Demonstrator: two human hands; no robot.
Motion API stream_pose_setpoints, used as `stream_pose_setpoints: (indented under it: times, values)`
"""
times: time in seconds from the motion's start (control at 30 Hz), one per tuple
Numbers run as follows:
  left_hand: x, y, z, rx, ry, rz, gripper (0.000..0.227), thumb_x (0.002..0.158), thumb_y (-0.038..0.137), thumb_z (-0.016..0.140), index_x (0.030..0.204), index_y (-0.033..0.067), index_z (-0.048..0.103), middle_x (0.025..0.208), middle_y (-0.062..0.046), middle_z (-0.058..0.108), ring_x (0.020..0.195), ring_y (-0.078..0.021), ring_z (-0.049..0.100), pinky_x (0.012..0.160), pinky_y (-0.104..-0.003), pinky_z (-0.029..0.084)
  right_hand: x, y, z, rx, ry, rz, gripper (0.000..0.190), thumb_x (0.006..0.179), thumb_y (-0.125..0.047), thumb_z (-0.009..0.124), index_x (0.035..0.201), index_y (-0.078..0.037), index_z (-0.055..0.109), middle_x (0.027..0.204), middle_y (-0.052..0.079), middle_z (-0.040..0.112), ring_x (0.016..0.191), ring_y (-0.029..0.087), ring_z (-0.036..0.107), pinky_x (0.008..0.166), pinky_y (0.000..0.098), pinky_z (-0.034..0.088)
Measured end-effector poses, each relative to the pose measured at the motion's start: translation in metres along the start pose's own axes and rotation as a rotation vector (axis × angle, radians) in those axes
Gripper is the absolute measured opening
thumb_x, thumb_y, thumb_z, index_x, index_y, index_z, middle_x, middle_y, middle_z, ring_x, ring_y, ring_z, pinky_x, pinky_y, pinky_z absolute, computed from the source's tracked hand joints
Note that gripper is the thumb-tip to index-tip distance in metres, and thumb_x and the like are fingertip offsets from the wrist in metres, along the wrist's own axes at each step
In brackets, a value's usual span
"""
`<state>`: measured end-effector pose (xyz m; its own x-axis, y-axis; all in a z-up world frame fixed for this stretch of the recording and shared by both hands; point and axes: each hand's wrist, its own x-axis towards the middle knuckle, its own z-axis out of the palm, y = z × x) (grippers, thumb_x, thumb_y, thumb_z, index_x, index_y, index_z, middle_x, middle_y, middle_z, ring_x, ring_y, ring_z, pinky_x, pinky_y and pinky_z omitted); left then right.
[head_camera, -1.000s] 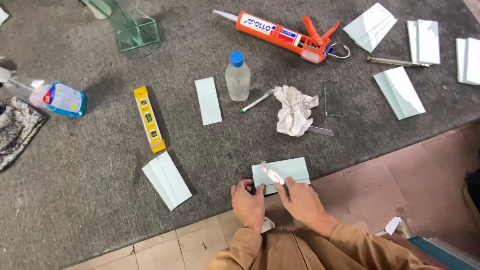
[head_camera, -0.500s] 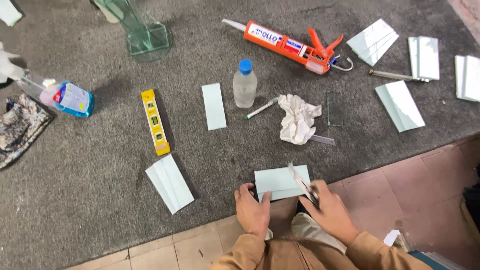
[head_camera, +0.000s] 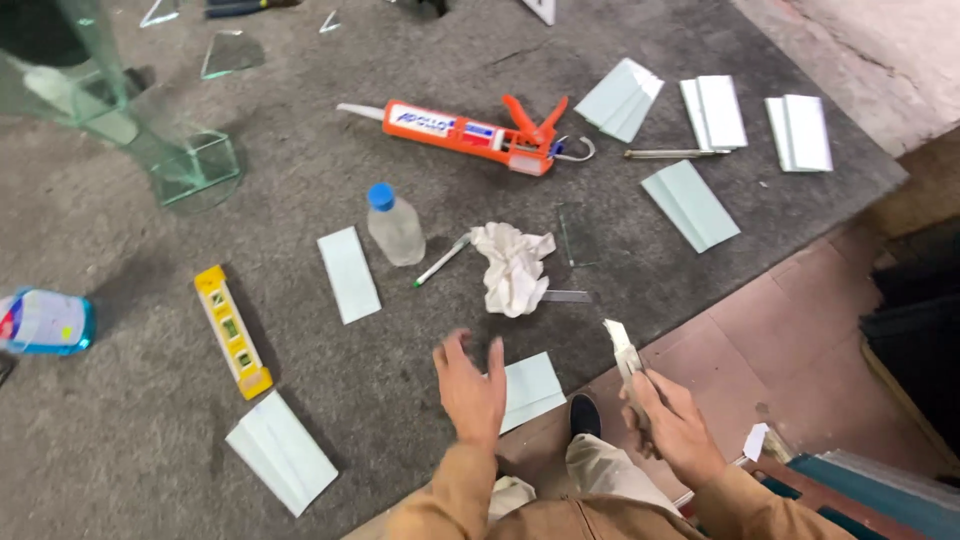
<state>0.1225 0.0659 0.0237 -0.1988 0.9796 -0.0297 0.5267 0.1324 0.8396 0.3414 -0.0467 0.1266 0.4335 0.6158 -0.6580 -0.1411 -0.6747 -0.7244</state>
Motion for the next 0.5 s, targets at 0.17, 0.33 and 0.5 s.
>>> stream_pose_setpoints:
  times: [0.17,0.33,0.5]
  values:
    - [0.067,0.025,0.071,0.104,-0.14,-0.118,0.086,0.09,0.052,0.082,0.161,0.0193,0.047,0.146,-0.023,0.054,0.12,-0.0446,0.068,0.099,-0.053,0.058,0.027,0.0,-0.006,0.161,-0.113,-0.101,0.053,0.118,-0.038,0.052,0.09,0.004,0.067,0.062,0.019,0.064,0.041,0.027,0.053,0.037,0.0383,0.037]
    - [0.082,-0.003,0.111,0.131,-0.205,-0.103,0.06,0.085,0.024,0.077,0.144,0.0219,0.063,0.126,-0.02,0.07,0.109,-0.0431,0.071,0.091,-0.053,0.058,0.027,-0.013,-0.024,0.226,-0.181,-0.076,0.061,0.116,-0.043,0.055,0.079,0.005,0.064,0.057,0.02,0.059,0.04,0.028,0.048,0.038,0.0424,0.038]
    - [0.05,0.029,0.077,-0.116,-0.164,0.027,0.051,0.081,0.031,0.085,0.128,0.0122,0.077,0.111,-0.014,0.08,0.099,-0.0329,0.074,0.091,-0.043,0.058,0.04,-0.02,-0.037,0.344,-0.393,-0.007,0.067,0.118,-0.046,0.053,0.076,0.005,0.064,0.051,0.017,0.059,0.033,0.023,0.043,0.03,0.0376,0.032]
